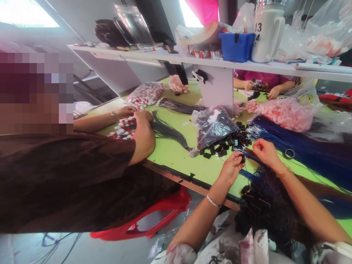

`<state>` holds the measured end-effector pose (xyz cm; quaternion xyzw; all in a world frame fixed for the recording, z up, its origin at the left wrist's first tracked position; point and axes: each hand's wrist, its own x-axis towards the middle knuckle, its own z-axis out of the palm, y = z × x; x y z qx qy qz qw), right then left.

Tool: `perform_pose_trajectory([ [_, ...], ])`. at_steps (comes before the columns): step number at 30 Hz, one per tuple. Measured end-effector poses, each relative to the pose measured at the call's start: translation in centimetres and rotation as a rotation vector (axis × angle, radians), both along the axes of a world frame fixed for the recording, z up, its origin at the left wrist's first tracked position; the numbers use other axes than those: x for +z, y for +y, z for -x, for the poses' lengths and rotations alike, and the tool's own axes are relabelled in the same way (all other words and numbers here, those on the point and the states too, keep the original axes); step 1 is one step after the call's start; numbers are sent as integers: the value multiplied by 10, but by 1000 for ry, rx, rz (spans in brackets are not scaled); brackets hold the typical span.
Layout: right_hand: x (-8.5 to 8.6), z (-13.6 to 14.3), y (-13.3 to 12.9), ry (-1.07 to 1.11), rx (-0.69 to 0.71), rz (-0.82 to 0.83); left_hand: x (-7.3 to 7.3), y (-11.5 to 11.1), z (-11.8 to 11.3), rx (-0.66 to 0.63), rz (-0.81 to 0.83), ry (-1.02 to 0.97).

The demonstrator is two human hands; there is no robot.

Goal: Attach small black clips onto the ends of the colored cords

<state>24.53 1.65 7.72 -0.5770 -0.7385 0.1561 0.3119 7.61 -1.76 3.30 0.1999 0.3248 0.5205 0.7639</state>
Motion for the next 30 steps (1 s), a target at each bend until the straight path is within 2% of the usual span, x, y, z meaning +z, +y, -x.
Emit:
perform_pose_trajectory([
  [3,1,6,-13,188,127,50,0,2,-1,-9,9,-31],
  [6,-4,11,-24,226,154,75,0,3,-2,-20,14,-61],
  [14,-15,15,-37,48,110,-95,-5,2,-2,-32,21,-84],
  [25,-21,14,-39,-184,168,-288,-10,2,0,-33,17,-45],
  [30,-26,15,-37,-193,198,-298,-11,0,-3,-41,17,-33],
])
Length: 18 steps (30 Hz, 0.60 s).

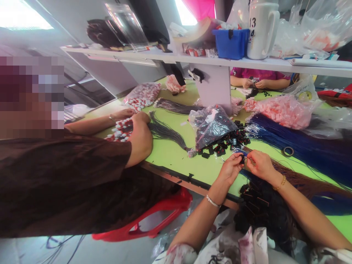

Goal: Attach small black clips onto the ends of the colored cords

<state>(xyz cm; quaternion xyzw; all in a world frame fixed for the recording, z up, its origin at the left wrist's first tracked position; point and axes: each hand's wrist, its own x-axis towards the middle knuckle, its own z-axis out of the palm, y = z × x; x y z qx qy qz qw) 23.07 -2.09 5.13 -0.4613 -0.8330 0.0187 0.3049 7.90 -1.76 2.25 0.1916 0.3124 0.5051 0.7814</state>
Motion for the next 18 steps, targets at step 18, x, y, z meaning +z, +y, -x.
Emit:
perform_pose_trajectory([
  [18,7,-2,0,211,71,332,9,-13,-5,99,-81,289],
])
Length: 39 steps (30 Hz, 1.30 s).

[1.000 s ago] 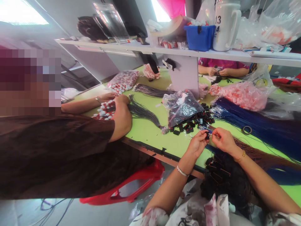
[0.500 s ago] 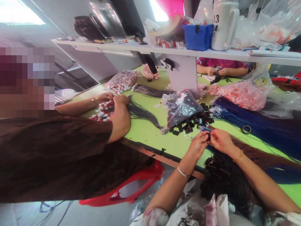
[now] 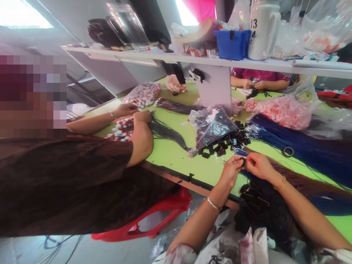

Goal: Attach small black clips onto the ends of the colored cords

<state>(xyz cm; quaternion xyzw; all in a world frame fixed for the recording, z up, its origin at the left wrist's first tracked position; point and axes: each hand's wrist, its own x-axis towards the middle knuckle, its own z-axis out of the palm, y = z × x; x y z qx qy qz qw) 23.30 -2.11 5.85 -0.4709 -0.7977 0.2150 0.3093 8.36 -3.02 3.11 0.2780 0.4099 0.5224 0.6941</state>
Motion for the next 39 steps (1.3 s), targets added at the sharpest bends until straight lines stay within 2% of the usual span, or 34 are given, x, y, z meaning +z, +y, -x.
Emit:
perform_pose_trajectory([
  [3,18,-13,10,130,-6,88,21,-25,-5,116,-285,253],
  [4,24,-17,14,164,-47,104,29,-35,-8,91,-398,339],
  [6,32,-19,21,151,-39,163,43,-56,-17,-149,-631,439],
  [8,33,-11,24,43,59,224,52,-72,-27,-435,-801,435],
  [9,30,-5,24,-30,108,246,55,-77,-32,-531,-862,433],
  [10,25,2,22,-109,139,271,57,-80,-36,-596,-908,439],
  [12,12,17,17,-256,126,284,60,-81,-37,-643,-975,475],
  [14,-2,28,12,-394,51,256,61,-73,-28,-622,-1009,529],
  [16,-13,32,9,-464,35,242,58,-58,-5,-510,-987,625],
  [17,-16,32,7,-475,36,225,54,-47,10,-407,-948,708],
  [20,-20,29,6,-471,50,155,34,-9,64,43,-707,1011],
  [21,-19,28,6,-473,57,134,26,4,82,119,-645,1119],
  [22,-19,28,5,-481,66,121,17,15,97,139,-602,1238],
  [24,-16,27,5,-514,64,98,2,31,121,85,-555,1435],
  [28,-13,27,4,-578,30,97,-14,33,137,30,-539,1609],
  [31,-13,24,5,-517,40,128,-14,20,138,-31,-549,1593],
  [34,-15,22,8,-283,65,194,-10,8,140,-66,-565,1554],
  [37,-15,23,12,7,63,281,-8,3,142,-37,-545,1514],
  [39,-12,26,14,163,53,294,-8,2,140,23,-528,1417],
])
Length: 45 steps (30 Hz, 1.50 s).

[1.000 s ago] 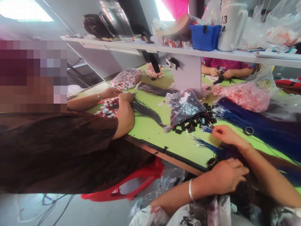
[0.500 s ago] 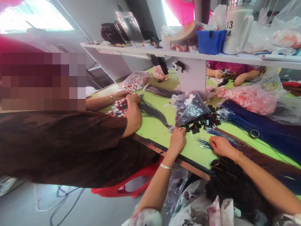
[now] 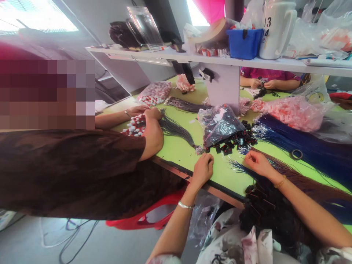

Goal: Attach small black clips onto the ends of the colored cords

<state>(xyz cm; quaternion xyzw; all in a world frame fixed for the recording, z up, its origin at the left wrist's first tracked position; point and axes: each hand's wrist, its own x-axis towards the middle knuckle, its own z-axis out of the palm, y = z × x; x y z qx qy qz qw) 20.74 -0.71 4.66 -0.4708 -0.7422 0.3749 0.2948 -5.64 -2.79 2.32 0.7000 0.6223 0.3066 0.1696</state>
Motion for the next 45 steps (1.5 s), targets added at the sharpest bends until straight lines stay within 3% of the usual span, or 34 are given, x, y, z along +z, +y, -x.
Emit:
perform_pose_trajectory([
  [3,8,5,-1,131,-35,-11,0,0,-13,36,11,-405],
  [7,15,6,-6,156,-56,-15,4,-1,-48,5,263,-1089],
  [10,15,5,-9,109,-56,-39,9,-2,-75,-29,466,-1396],
  [13,14,3,-12,47,-47,-68,11,-2,-91,-62,589,-1558],
  [21,11,1,-13,-26,-44,-97,9,2,-94,-120,673,-1650],
  [30,6,0,-13,-44,-30,-92,6,2,-95,-178,652,-1599],
  [37,10,3,-13,-39,13,-99,9,-3,-99,-130,482,-1418],
  [45,8,7,-17,-171,6,-210,6,-7,-106,-46,437,-1394],
])
